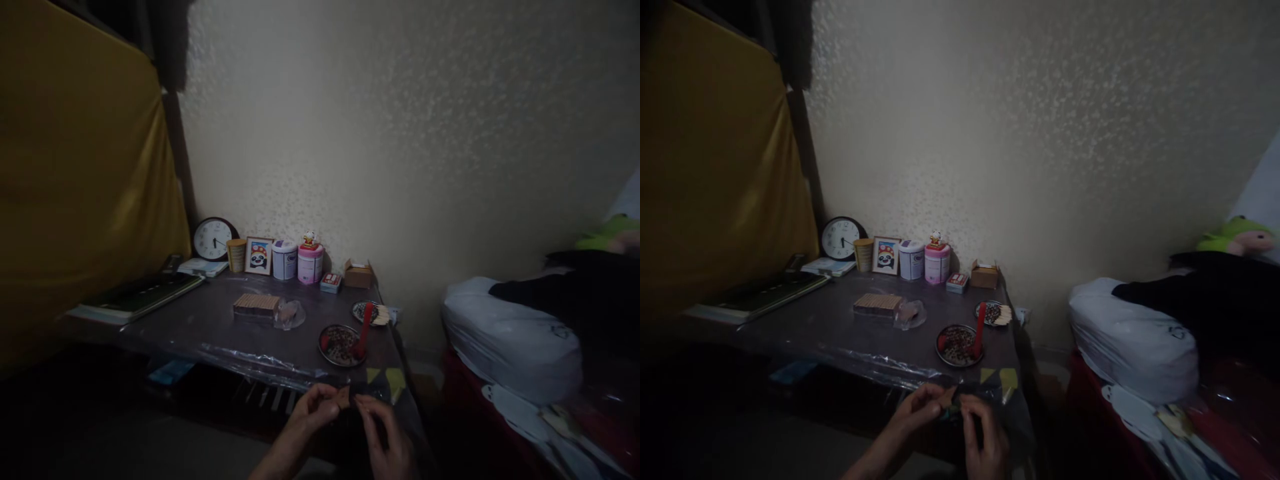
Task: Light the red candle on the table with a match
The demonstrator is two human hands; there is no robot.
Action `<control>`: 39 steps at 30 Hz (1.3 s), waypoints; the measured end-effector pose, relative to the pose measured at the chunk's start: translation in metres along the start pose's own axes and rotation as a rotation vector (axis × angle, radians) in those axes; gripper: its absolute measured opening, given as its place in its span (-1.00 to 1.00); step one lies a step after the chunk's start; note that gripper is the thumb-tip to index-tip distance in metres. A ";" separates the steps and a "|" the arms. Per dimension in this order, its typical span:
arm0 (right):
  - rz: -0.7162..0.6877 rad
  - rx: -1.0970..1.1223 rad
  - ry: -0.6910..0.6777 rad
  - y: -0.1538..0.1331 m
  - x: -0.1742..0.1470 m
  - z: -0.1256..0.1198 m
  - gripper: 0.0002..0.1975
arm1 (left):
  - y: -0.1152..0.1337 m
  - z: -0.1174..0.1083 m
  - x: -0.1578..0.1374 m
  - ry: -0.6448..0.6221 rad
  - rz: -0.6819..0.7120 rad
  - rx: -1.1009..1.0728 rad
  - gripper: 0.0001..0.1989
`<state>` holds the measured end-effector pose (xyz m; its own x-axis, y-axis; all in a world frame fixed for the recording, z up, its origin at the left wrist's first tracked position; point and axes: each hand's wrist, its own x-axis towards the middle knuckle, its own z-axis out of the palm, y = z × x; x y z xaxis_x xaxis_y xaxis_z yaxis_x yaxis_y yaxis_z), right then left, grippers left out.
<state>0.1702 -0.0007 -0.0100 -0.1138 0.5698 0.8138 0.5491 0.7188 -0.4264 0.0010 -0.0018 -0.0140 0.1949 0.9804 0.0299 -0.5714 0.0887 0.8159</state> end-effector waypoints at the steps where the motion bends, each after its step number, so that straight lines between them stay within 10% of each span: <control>1: -0.014 -0.003 0.005 0.001 0.000 0.000 -0.89 | 0.000 0.000 0.000 -0.005 0.000 -0.005 -0.74; 39: 0.021 0.024 0.008 -0.008 0.009 -0.002 -0.90 | 0.006 0.001 0.000 -0.002 -0.007 0.149 -0.68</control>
<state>0.1668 -0.0025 0.0013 -0.0963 0.5818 0.8076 0.5312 0.7162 -0.4526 -0.0018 -0.0014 -0.0085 0.2001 0.9795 0.0248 -0.4452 0.0683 0.8928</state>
